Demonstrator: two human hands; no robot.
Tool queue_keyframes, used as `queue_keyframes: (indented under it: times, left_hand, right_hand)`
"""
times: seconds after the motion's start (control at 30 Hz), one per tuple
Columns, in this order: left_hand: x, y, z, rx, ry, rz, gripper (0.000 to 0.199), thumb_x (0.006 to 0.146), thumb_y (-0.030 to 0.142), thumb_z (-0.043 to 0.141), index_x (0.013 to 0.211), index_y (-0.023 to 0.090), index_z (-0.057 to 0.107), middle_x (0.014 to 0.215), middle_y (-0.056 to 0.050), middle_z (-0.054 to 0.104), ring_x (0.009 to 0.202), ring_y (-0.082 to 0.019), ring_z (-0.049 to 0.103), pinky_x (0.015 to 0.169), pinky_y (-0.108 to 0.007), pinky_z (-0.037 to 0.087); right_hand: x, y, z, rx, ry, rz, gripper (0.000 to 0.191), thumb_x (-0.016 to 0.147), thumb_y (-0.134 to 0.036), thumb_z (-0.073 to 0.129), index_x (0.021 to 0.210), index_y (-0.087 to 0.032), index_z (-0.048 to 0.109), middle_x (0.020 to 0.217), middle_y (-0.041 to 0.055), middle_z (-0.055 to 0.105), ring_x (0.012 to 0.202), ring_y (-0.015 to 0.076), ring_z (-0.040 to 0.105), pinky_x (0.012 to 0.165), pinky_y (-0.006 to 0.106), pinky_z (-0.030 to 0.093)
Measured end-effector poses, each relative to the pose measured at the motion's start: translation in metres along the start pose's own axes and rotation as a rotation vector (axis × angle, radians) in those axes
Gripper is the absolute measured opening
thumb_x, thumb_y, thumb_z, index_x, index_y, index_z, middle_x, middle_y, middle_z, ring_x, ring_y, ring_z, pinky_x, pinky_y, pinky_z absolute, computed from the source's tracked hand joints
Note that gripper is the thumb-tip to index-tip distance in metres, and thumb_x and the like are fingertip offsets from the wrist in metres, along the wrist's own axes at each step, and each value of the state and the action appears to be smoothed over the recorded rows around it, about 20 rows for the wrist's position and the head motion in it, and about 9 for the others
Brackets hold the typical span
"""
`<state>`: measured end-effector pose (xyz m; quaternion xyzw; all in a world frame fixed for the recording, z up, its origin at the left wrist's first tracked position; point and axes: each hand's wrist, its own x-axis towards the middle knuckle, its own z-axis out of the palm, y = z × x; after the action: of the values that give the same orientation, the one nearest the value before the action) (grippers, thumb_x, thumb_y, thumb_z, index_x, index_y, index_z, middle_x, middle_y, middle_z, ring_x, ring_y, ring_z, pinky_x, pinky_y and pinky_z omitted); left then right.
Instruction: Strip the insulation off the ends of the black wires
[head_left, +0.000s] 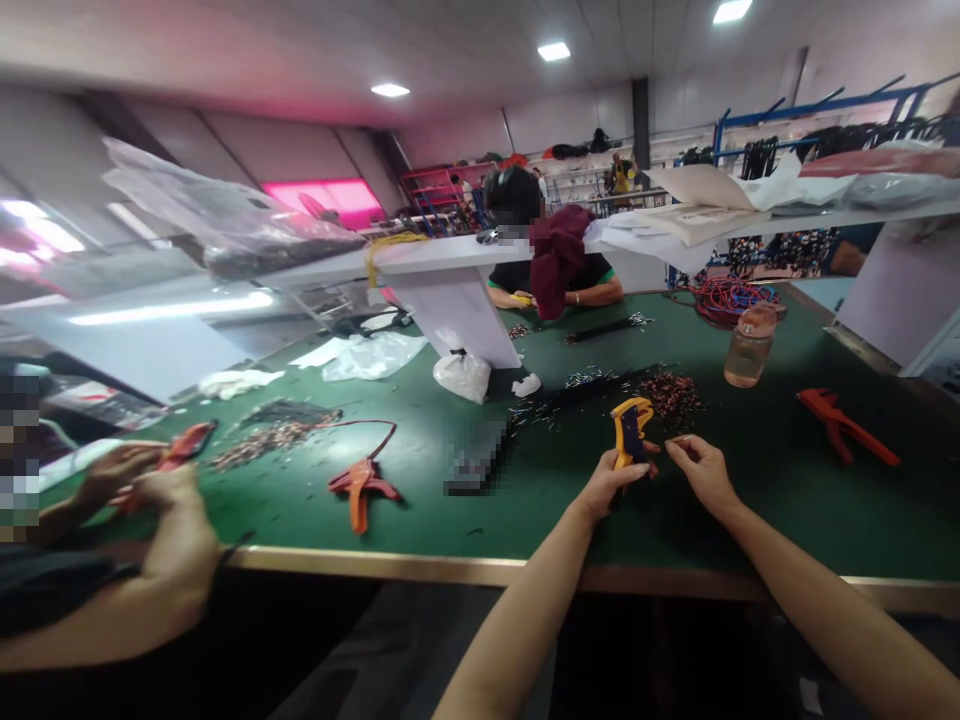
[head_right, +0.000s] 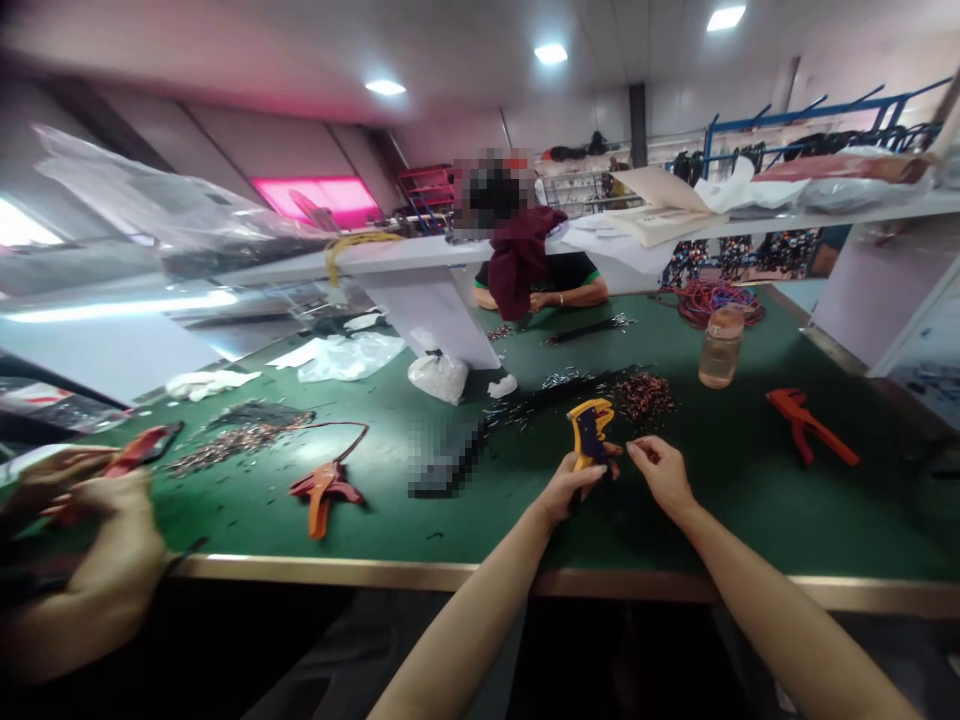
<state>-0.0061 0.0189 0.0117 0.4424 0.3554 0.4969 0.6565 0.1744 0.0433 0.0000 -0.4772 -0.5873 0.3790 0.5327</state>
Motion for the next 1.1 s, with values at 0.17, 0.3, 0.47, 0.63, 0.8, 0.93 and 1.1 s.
queue_keyframes:
  times: [0.17,0.3,0.47,0.63,0.8,0.93,1.1]
  left_hand:
    - [0.003,-0.003,-0.004,0.023,0.011,0.008,0.062,0.054,0.047,0.090,0.102,0.011,0.077,0.073,-0.008,0.072,0.067,-0.017,0.063,0.067,-0.028,0.046]
    - [0.008,-0.007,-0.006,0.033,0.011,0.009,0.063,0.055,0.048,0.089,0.104,0.010,0.076,0.074,-0.009,0.073,0.067,-0.018,0.064,0.068,-0.029,0.046]
    - [0.006,-0.006,-0.003,-0.023,0.004,-0.023,0.060,0.055,0.044,0.090,0.103,0.010,0.076,0.076,-0.008,0.073,0.071,-0.018,0.065,0.072,-0.029,0.047]
    - [0.000,0.001,0.001,-0.077,0.004,-0.043,0.060,0.058,0.039,0.089,0.110,0.012,0.074,0.079,-0.007,0.074,0.074,-0.017,0.065,0.074,-0.028,0.048]
    - [0.002,0.000,0.001,-0.142,0.036,-0.004,0.054,0.056,0.037,0.089,0.102,0.013,0.074,0.095,-0.010,0.075,0.077,-0.018,0.067,0.077,-0.031,0.051]
    - [0.001,0.000,0.003,-0.143,0.019,-0.010,0.053,0.057,0.037,0.089,0.101,0.013,0.074,0.093,-0.010,0.075,0.078,-0.019,0.069,0.081,-0.034,0.052]
    - [-0.001,0.000,0.006,-0.110,-0.022,-0.017,0.054,0.057,0.037,0.090,0.102,0.013,0.074,0.092,-0.010,0.076,0.080,-0.020,0.069,0.083,-0.035,0.051]
  right_hand:
    - [0.001,0.003,-0.001,-0.022,-0.018,-0.011,0.049,0.073,-0.067,0.068,0.077,-0.019,0.076,0.069,0.0053,0.071,0.059,0.0165,0.055,0.056,0.029,0.045]
    - [0.003,0.003,-0.004,-0.024,-0.021,0.001,0.048,0.073,-0.066,0.069,0.078,-0.019,0.076,0.070,0.0055,0.071,0.060,0.0167,0.056,0.057,0.029,0.045]
    - [0.002,-0.004,-0.006,-0.040,-0.044,0.002,0.046,0.073,-0.064,0.069,0.074,-0.019,0.075,0.066,0.0040,0.069,0.058,0.0156,0.053,0.055,0.028,0.044]
    - [0.000,-0.013,-0.009,-0.071,0.025,-0.075,0.038,0.078,-0.057,0.069,0.073,-0.020,0.073,0.063,0.0019,0.065,0.057,0.0150,0.052,0.055,0.028,0.043]
    - [0.000,-0.018,-0.014,-0.043,0.204,-0.128,0.032,0.083,-0.052,0.067,0.076,-0.021,0.072,0.066,0.0014,0.065,0.061,0.0150,0.054,0.059,0.029,0.045]
    - [-0.005,-0.025,-0.015,-0.083,0.152,-0.302,0.022,0.087,-0.040,0.065,0.077,-0.022,0.072,0.070,0.0015,0.068,0.060,0.0147,0.057,0.060,0.029,0.046]
    - [-0.011,-0.034,-0.013,-0.172,0.129,-0.467,0.021,0.091,-0.035,0.062,0.077,-0.023,0.072,0.073,0.0030,0.072,0.062,0.0156,0.061,0.060,0.030,0.049]
